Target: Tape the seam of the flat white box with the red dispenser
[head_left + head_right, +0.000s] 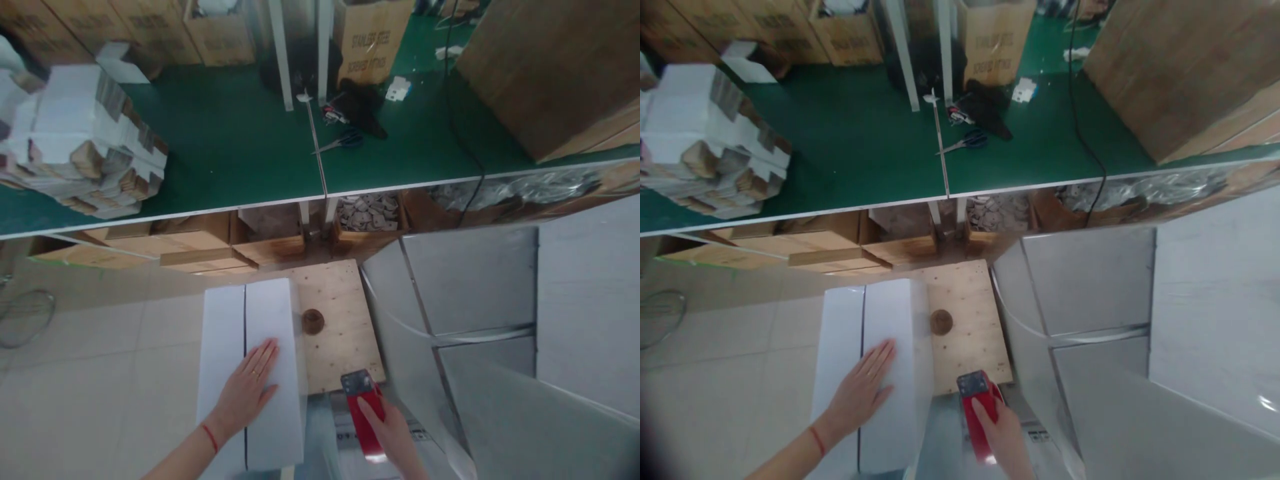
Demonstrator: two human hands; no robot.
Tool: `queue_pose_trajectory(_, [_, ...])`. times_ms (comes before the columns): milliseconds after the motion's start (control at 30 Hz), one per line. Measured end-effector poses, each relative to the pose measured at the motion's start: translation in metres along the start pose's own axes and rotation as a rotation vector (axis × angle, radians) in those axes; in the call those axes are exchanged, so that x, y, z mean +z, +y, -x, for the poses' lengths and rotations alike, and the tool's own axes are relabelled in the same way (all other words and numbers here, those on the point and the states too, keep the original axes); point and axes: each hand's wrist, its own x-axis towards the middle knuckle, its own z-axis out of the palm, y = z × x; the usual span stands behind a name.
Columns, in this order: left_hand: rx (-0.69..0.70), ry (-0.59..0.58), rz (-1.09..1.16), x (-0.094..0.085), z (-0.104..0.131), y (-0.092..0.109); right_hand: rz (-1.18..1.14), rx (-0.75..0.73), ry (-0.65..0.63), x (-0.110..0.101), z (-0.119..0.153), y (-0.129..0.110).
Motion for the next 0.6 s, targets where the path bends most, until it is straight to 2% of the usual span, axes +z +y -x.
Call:
queue_pose_trajectory(67, [-0.123, 0.037, 0.009, -0.006, 0.023, 0.002, -0.13, -0.077, -0.083, -0.007, 0.012, -0.013])
queue_pose_trajectory(133, [-0.237, 0.036, 0.13, -0.018, 0.04, 0.007, -0.142, -0.159, -0.154, -0.014, 0.025, -0.032])
queue_pose_trajectory(200, [-0.37, 0.025, 0.381, -0.032, 0.047, 0.021, -0.058, -0.24, -0.2, -0.016, 0.036, -0.058])
queue_pose_trajectory(267, [-0.532, 0.008, 0.731, -0.045, 0.048, 0.041, 0.045, -0.332, -0.256, -0.014, 0.046, -0.087])
queue_pose_trajectory(367, [-0.782, -0.015, 1.302, -0.059, 0.041, 0.072, 0.146, -0.427, -0.408, -0.003, 0.059, -0.128])
queue_pose_trajectory(433, [-0.959, -0.019, 1.555, -0.065, 0.038, 0.082, 0.189, -0.451, -0.508, 0.007, 0.066, -0.151])
queue_pose_trajectory(533, [-1.183, -0.019, 1.714, -0.071, 0.047, 0.082, 0.259, -0.462, -0.582, 0.025, 0.074, -0.177])
queue_pose_trajectory(600, [-1.262, 0.007, 1.718, -0.074, 0.061, 0.078, 0.33, -0.457, -0.615, 0.038, 0.078, -0.192])
